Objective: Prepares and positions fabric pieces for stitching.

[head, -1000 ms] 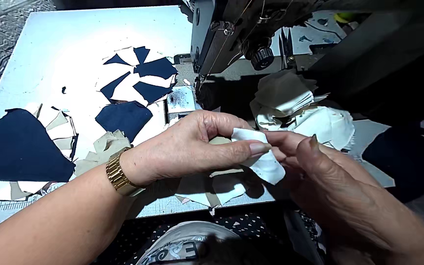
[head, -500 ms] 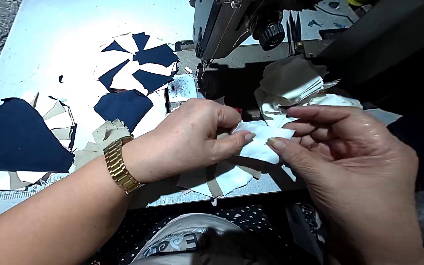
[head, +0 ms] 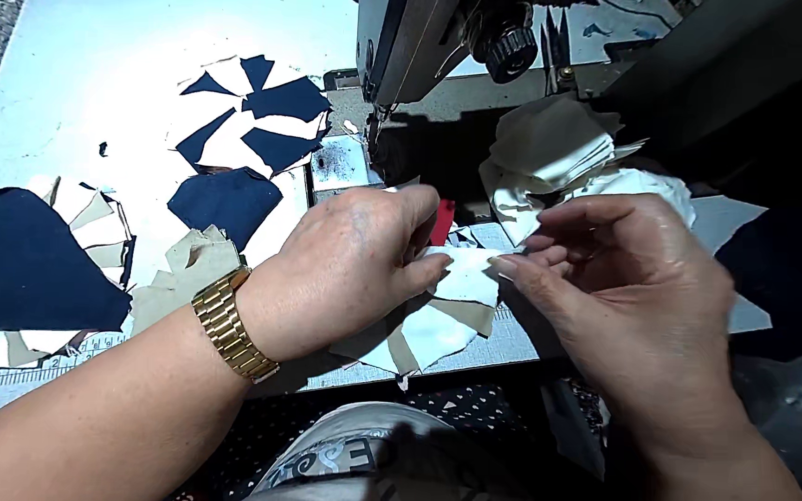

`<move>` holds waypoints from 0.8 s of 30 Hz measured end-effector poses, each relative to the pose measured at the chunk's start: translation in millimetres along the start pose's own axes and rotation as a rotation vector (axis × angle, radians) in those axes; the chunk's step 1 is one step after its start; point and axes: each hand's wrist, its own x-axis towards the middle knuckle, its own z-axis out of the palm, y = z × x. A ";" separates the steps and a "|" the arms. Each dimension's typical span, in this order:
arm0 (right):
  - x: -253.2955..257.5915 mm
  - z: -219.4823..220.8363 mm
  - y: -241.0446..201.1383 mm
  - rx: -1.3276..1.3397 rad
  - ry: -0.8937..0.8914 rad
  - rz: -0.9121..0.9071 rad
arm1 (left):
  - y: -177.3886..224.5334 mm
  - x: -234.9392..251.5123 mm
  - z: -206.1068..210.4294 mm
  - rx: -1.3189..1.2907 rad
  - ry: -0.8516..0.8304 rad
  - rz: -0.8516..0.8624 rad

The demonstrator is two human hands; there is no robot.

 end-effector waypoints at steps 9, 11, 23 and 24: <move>-5.1 3.8 -0.9 -0.170 -0.267 -0.222 | 4.5 -1.4 -8.7 0.167 -0.193 0.026; -7.7 2.4 -3.5 -0.199 -0.299 -0.203 | 3.8 -0.9 -11.5 0.193 -0.219 0.029; 20.2 12.0 -38.2 -0.180 -0.134 -0.337 | -9.3 13.8 -38.1 -0.893 0.293 -0.219; 23.2 19.7 -37.7 -0.201 -0.182 -0.387 | -10.0 13.9 -39.0 -0.983 0.288 -0.273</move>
